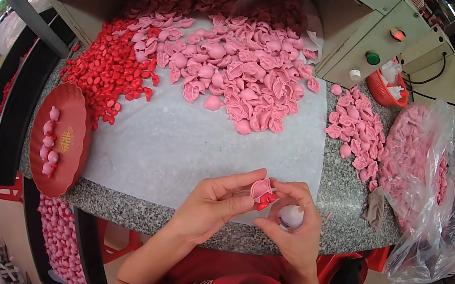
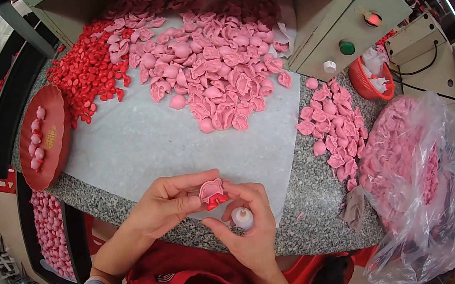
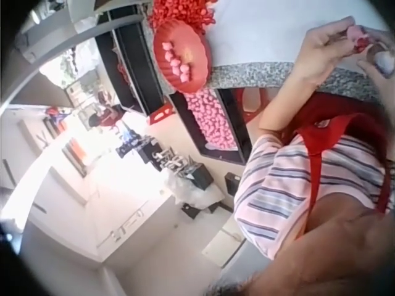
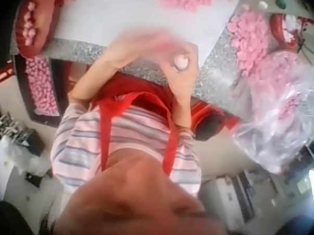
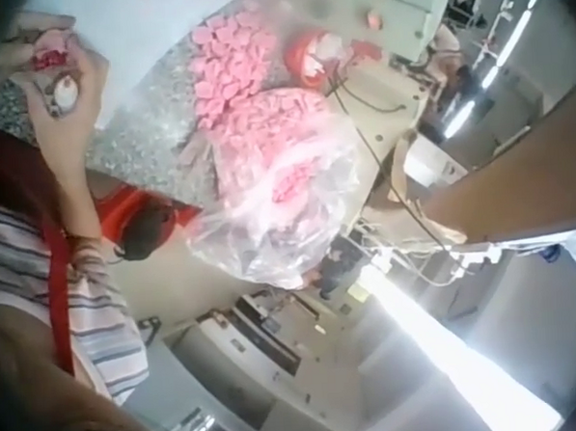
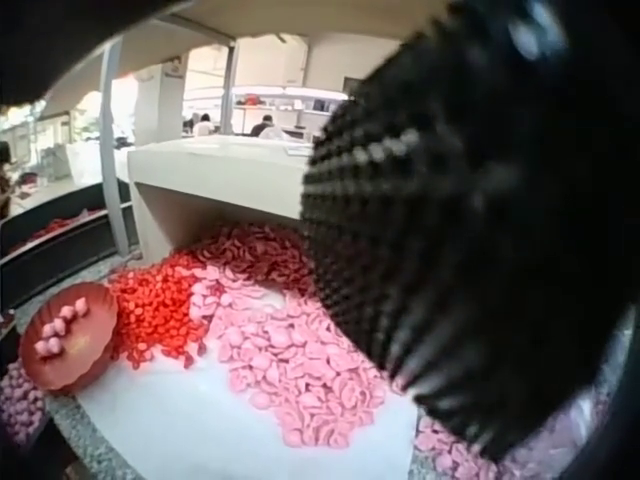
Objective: Assembling small pink plastic toy parts by applying adhesive and joining components.
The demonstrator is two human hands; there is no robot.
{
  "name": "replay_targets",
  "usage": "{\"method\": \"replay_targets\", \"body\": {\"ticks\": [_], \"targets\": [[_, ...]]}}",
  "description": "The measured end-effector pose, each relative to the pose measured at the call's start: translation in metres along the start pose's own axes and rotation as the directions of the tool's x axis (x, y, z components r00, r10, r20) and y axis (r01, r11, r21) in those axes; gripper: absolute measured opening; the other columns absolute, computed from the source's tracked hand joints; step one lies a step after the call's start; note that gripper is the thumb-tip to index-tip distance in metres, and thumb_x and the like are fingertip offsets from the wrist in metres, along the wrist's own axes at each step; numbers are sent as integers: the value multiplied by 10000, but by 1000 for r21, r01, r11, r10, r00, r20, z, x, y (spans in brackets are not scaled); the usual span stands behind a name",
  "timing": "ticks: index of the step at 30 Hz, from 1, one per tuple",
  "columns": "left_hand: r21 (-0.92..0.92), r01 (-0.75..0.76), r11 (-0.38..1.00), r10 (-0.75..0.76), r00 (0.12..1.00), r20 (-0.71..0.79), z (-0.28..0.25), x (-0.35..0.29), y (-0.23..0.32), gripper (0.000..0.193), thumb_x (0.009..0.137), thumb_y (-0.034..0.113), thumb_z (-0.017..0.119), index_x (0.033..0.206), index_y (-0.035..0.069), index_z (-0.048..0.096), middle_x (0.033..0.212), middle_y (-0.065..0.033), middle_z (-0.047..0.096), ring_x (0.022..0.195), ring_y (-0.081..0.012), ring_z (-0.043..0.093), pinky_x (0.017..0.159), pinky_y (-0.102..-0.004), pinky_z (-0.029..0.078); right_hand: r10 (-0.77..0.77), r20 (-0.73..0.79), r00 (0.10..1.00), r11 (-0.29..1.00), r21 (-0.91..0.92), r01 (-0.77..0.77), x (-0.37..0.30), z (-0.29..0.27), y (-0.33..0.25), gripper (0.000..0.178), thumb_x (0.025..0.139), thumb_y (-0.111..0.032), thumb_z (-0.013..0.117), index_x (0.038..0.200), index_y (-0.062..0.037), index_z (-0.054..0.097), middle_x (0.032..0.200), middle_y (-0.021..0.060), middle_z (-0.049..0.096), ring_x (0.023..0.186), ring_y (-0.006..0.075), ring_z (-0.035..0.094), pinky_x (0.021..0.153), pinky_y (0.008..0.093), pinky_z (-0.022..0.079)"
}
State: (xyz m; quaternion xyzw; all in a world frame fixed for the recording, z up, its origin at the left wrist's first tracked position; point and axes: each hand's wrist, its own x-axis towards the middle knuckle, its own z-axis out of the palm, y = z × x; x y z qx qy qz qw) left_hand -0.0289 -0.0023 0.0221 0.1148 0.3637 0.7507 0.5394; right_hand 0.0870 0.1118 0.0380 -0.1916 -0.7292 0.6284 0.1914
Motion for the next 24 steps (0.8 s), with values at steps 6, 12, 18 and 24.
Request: {"method": "replay_targets", "body": {"ticks": [6,12,18,24], "targets": [[-367,18,930,-26,1000,-16,-3,4,-1,446,841,120,516,1239,-15,367,1195,-200,459,1119,-317,450,945,-370,380,71,-165,984,996,66,-61,-10,-8,-1,461,684,117,562,1082,-24,377,931,79,460,705,105,507,566,191,421],[-520,40,853,-32,999,25,-1,1,-9,457,847,141,505,1251,-7,351,1203,-180,455,1165,-323,397,954,-393,371,151,-234,960,961,263,-86,-14,-6,-26,370,694,95,496,1028,-19,382,826,94,475,716,151,520,577,212,439],[-486,58,872,-49,998,32,6,-3,-7,464,849,156,507,1258,4,349,1185,-165,473,1117,-304,451,938,-395,380,-359,-339,870,921,-277,273,-36,-9,-23,285,648,-80,536,904,18,459,789,113,494,705,199,522,649,298,439],[-506,69,860,-62,998,30,8,-9,-10,465,843,184,521,1245,8,369,1141,-167,505,1062,-289,498,922,-398,396,-593,-102,799,749,-436,500,-25,-9,-25,278,572,-39,621,837,5,545,669,54,580,420,172,483,396,245,402]]}}
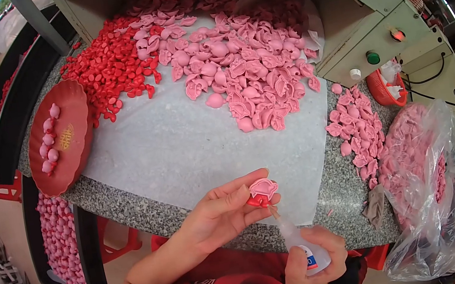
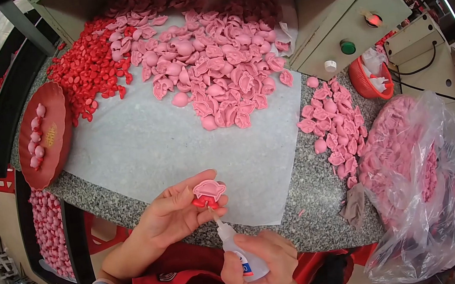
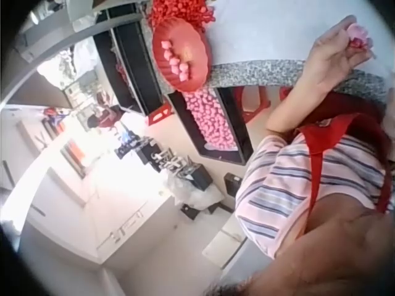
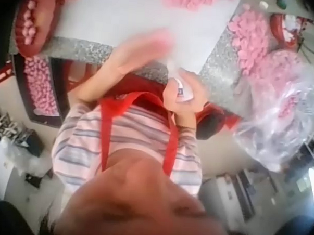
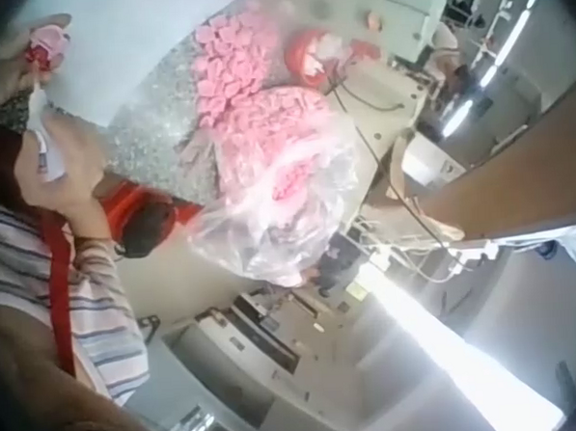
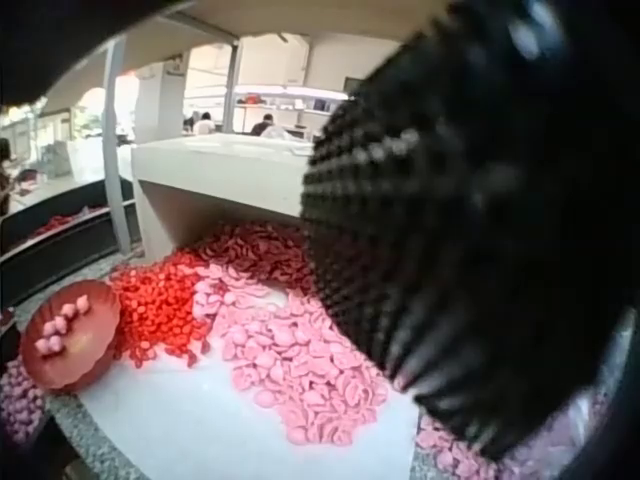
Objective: Assembling small pink plastic toy parts by applying adhesive and joining components.
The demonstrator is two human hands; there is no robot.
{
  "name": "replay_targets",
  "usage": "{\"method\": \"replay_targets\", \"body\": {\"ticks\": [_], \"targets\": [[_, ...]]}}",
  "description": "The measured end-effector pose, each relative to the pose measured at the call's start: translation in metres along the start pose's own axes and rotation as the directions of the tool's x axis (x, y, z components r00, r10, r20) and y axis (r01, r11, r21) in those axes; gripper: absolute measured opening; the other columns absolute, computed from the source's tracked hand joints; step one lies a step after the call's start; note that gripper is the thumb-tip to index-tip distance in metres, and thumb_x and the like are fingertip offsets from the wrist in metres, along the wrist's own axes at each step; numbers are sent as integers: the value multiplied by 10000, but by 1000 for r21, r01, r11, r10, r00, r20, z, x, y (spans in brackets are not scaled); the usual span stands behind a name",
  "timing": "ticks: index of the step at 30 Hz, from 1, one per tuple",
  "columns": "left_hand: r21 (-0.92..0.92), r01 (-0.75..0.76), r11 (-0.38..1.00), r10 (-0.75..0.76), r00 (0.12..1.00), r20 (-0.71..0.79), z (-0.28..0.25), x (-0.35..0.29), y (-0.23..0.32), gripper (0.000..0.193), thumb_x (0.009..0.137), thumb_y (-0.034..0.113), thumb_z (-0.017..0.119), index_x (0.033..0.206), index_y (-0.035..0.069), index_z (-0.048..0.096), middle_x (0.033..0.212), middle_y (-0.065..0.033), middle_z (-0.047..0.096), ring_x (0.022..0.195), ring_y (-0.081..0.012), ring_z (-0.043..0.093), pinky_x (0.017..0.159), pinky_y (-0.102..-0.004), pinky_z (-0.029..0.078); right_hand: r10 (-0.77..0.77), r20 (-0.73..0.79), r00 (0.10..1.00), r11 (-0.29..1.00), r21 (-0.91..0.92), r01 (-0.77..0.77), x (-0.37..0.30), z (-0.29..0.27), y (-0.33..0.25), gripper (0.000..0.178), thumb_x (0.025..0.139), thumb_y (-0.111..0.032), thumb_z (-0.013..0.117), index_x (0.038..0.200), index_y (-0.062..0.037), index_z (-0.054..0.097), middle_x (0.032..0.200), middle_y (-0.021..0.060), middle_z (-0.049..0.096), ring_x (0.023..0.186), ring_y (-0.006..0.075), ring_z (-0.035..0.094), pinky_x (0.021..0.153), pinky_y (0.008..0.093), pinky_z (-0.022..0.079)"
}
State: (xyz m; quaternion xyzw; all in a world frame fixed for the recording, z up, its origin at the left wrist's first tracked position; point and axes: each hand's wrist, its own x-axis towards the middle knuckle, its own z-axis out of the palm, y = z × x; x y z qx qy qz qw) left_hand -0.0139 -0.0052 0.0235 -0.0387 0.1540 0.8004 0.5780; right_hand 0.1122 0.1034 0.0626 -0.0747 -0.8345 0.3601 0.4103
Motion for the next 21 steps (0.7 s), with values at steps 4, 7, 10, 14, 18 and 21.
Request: {"method": "replay_targets", "body": {"ticks": [4,7,10,14,18,21], "targets": [[6,34,999,-33,999,-12,1,-3,1,467,836,204,535,1235,13,383,1116,-163,523,1044,-280,510,918,-396,396,22,7,1000,999,28,-22,-2,2,-2,276,569,-33,621,833,1,549,676,53,582,428,171,493,399,242,403],[28,42,999,-42,999,-8,-1,-4,1,465,831,222,544,1223,17,399,1106,-161,531,1028,-279,520,921,-395,391,18,9,1000,1000,25,-18,1,4,-5,267,576,-32,620,833,1,555,673,53,584,429,169,496,399,242,404],[44,39,998,-38,999,-14,0,-4,0,454,828,229,548,1208,17,418,1098,-161,536,1014,-279,529,917,-395,395,4,-7,1000,1000,18,-4,1,4,-6,261,578,-31,621,830,1,562,672,55,586,431,172,500,399,243,403],[73,32,997,-31,999,-22,2,-4,1,435,828,230,548,1191,14,441,1098,-161,536,1012,-276,531,913,-394,398,15,-4,1000,1000,18,-15,2,4,-5,257,571,-24,623,822,3,572,662,60,587,430,172,502,401,240,404],[86,31,996,-29,999,-25,1,-4,1,432,830,232,546,1189,13,445,1098,-162,536,1011,-274,531,916,-394,396,12,-5,1000,1000,27,-12,4,5,-6,255,567,-21,621,817,4,577,651,71,589,425,171,501,401,239,403],[95,33,995,-30,999,-30,2,-4,0,435,830,238,546,1189,13,445,1098,-163,536,1005,-272,532,914,-395,395,-4,19,1000,1000,-1,4,8,3,-7,253,568,-18,619,816,5,576,646,72,591,423,172,502,400,238,402]]}}
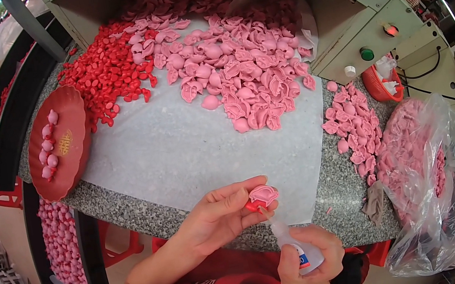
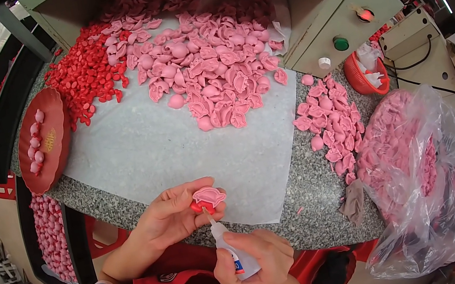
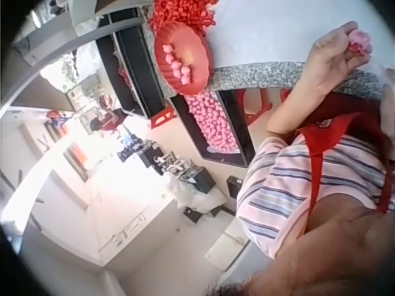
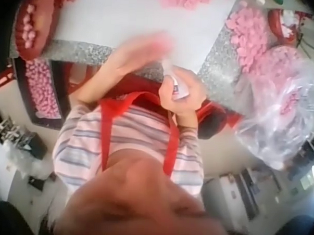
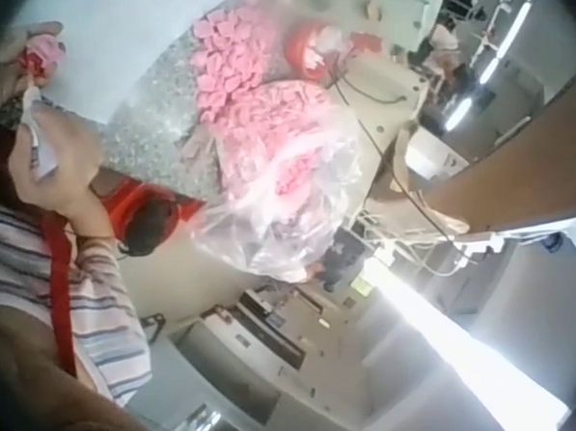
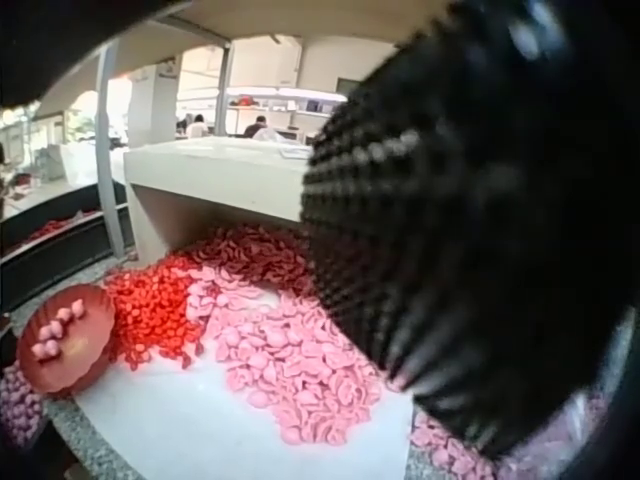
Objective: Assembling small pink plastic toy parts by applying adhesive and joining components.
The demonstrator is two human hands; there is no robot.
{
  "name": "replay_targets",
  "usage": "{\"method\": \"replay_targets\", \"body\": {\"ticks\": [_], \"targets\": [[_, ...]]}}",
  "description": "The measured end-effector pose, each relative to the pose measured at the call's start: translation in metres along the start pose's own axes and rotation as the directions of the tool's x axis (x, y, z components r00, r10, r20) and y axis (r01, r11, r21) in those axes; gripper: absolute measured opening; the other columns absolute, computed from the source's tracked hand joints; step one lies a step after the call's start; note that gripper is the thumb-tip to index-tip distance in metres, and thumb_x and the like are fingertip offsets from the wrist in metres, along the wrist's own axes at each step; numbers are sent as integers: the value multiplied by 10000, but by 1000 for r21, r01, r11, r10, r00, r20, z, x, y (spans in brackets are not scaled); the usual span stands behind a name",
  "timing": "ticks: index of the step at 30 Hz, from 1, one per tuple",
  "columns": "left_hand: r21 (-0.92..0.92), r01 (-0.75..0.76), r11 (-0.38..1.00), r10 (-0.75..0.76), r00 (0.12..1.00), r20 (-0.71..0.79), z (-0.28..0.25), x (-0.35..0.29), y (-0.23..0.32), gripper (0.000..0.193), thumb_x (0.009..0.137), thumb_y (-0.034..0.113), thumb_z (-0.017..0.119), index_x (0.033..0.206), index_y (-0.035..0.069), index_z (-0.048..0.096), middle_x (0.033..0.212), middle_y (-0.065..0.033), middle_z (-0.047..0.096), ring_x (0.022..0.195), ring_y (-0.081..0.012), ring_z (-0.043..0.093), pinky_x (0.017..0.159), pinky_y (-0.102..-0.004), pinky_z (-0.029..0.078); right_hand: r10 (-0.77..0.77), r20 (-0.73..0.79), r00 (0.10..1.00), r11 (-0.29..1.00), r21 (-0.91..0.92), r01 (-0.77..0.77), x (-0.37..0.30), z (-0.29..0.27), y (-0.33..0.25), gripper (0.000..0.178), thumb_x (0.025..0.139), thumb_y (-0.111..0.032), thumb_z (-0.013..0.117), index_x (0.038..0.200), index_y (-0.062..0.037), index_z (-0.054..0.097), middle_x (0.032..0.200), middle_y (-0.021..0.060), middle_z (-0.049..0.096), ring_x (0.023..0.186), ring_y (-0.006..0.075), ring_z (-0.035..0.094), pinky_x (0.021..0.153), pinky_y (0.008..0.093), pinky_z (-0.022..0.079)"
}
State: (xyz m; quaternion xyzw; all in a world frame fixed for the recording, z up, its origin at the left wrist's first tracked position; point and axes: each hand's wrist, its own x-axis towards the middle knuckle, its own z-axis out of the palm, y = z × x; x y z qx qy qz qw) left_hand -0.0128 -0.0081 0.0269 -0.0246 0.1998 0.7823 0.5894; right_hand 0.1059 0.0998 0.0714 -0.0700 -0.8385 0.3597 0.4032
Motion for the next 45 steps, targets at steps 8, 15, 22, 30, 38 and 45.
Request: {"method": "replay_targets", "body": {"ticks": [8,15,22,30,38,45], "targets": [[11,12,1000,-12,1000,-2,-1,0,0,440,830,250,547,1188,14,448,1097,-152,538,997,-271,533,913,-399,391,-6,8,1000,1000,-8,6,0,-1,1,242,576,-19,621,813,6,578,645,71,593,431,173,510,406,242,415],[-5,29,1000,-29,999,-14,-2,-1,-2,435,830,248,547,1183,13,451,1092,-149,539,996,-268,534,919,-393,387,-12,7,1000,1000,-2,12,-2,-2,1,233,586,-22,623,812,5,577,623,57,575,432,170,508,405,247,417],[-10,59,998,-59,998,-12,-1,-2,-2,434,830,246,548,1184,16,450,1098,-150,534,990,-266,536,897,-368,400,-26,19,999,999,-19,27,1,-3,-1,227,586,-27,620,807,-1,575,610,54,563,429,173,506,404,246,418],[-69,66,995,-64,997,38,-1,0,-1,436,844,195,530,1208,-15,412,1064,-150,549,1008,-244,531,890,-345,414,-41,2,999,999,-5,41,2,-3,-1,225,585,-15,620,805,1,572,616,55,565,426,173,510,399,243,413],[-47,31,998,-28,997,66,-7,-2,-3,409,854,181,512,1208,-5,422,1120,-140,523,1059,-250,501,931,-377,385,-34,0,999,999,18,34,3,-3,3,223,587,4,611,805,12,569,592,62,554,399,168,495,378,239,396],[14,-9,1000,9,999,53,-7,-3,-5,403,837,195,537,1205,54,452,1204,-160,464,1066,-278,495,905,-389,395,-13,-13,1000,1000,0,13,2,-7,5,228,591,9,606,815,17,565,624,72,577,416,172,509,390,245,412]]}}
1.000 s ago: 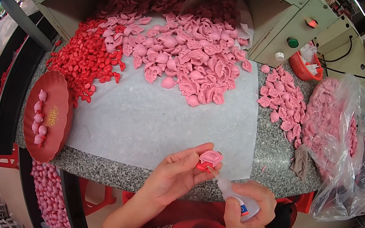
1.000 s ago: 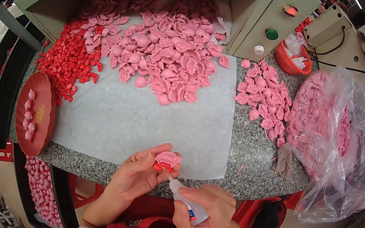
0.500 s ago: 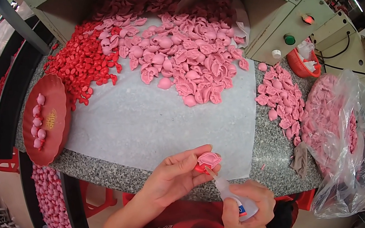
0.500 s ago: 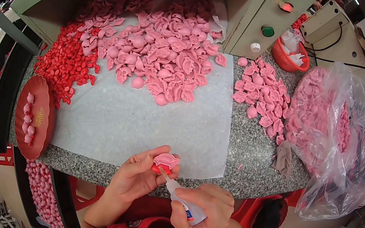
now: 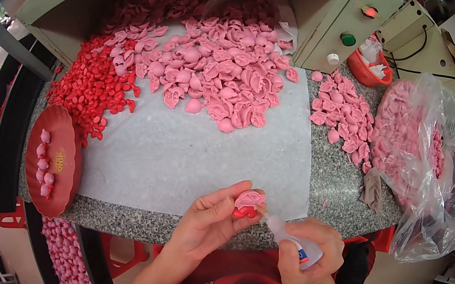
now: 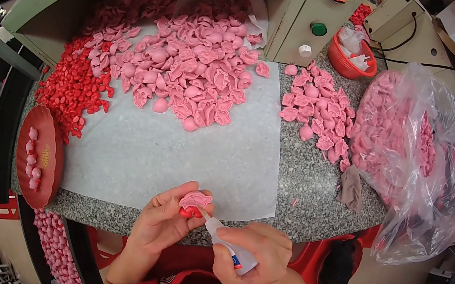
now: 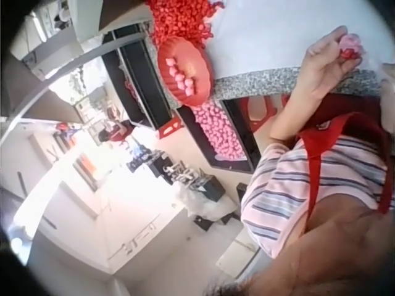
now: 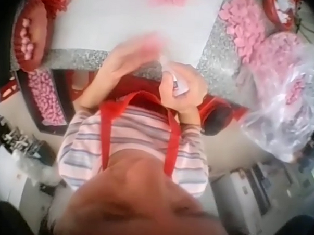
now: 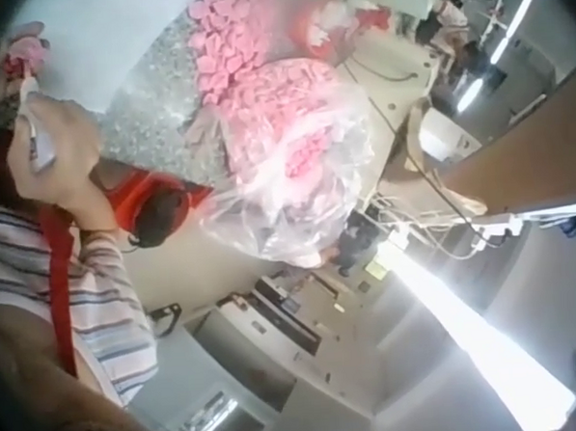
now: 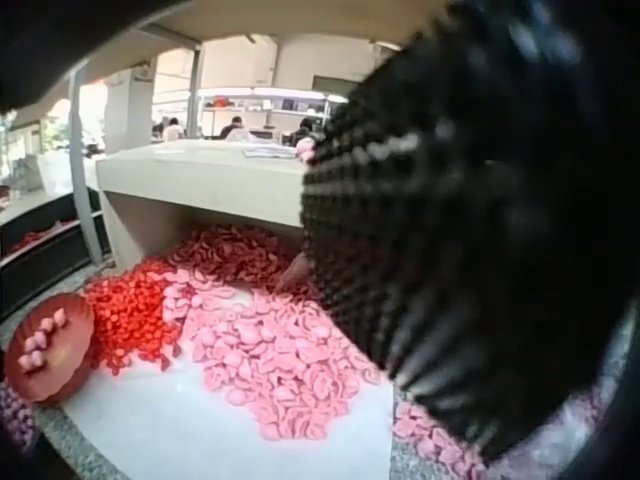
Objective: Assembling small pink plastic toy parts by applying adhesive and joining components.
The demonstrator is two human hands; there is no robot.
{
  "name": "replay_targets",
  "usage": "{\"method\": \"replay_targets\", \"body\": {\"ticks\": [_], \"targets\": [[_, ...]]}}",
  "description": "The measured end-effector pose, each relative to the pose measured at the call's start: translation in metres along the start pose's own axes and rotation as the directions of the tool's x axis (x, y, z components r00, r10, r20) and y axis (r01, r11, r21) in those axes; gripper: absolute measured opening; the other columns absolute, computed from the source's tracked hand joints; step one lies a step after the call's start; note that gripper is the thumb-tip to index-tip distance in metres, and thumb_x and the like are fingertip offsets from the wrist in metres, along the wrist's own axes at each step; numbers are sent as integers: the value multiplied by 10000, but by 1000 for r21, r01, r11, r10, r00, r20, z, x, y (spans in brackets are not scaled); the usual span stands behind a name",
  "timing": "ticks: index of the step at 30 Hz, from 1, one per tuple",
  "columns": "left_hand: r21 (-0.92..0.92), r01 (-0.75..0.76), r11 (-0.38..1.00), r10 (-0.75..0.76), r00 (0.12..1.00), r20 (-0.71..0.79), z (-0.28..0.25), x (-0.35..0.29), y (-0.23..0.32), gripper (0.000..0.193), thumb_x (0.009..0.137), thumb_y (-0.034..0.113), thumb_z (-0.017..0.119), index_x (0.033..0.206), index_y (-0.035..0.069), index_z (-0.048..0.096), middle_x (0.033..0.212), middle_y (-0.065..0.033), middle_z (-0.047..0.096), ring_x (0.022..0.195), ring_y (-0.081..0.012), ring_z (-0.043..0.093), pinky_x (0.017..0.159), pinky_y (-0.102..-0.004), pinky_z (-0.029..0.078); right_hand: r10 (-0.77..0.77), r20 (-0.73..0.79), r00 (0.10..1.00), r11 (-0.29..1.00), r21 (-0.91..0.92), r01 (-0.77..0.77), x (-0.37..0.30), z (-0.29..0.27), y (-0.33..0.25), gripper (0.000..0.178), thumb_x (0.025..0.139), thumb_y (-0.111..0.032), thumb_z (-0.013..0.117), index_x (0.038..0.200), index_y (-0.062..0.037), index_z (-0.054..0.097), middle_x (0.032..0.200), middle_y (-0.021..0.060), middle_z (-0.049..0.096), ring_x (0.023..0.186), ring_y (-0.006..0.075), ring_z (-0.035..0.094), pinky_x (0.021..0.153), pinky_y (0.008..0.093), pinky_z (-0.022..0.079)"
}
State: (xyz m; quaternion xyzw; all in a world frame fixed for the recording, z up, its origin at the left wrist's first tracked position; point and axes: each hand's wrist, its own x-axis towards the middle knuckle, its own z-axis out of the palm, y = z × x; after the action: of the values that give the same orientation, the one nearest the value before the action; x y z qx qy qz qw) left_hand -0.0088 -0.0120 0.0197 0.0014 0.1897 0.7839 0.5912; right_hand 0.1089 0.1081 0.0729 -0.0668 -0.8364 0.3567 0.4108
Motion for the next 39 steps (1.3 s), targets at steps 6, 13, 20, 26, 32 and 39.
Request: {"method": "replay_targets", "body": {"ticks": [6,13,20,26,32,39], "targets": [[10,-14,1000,14,1000,7,-1,0,-1,397,839,192,534,1204,58,454,1207,-161,458,1070,-283,489,917,-403,389,31,-29,999,1000,5,-30,1,-2,-1,223,589,12,608,809,15,571,656,78,600,433,174,531,406,244,428],[-24,-28,999,29,999,28,-2,1,0,391,833,181,541,1195,55,461,1193,-164,462,1071,-291,484,927,-415,388,37,-51,998,999,3,-37,1,-4,-1,221,591,10,611,809,10,577,665,75,606,435,171,534,412,243,431],[-64,-38,997,38,999,6,-3,1,1,390,826,168,552,1188,54,466,1180,-166,466,1063,-291,487,922,-408,398,138,-10,990,990,-8,-138,-3,-7,-4,198,628,-27,593,819,17,561,697,93,592,512,187,553,486,260,447],[-92,-47,995,45,999,-20,-2,2,1,389,822,159,556,1185,51,464,1173,-165,472,1050,-297,497,919,-409,406,187,-5,982,982,-8,-187,-6,-6,-3,186,673,-81,581,823,24,548,711,111,578,564,175,554,538,259,449],[-110,-56,992,53,998,-28,-1,2,1,390,824,156,553,1187,48,458,1181,-169,467,1046,-305,499,915,-419,411,188,-4,982,982,1,-188,-6,-6,-3,197,688,-96,583,836,27,542,714,116,575,566,167,551,533,255,447],[-143,-50,988,47,999,-26,-3,2,2,409,813,153,569,1190,49,452,1179,-164,469,1048,-298,500,915,-412,415,185,-10,983,983,-6,-185,-6,-4,-3,202,691,-99,590,839,30,540,729,117,574,581,169,552,543,255,447]]}}
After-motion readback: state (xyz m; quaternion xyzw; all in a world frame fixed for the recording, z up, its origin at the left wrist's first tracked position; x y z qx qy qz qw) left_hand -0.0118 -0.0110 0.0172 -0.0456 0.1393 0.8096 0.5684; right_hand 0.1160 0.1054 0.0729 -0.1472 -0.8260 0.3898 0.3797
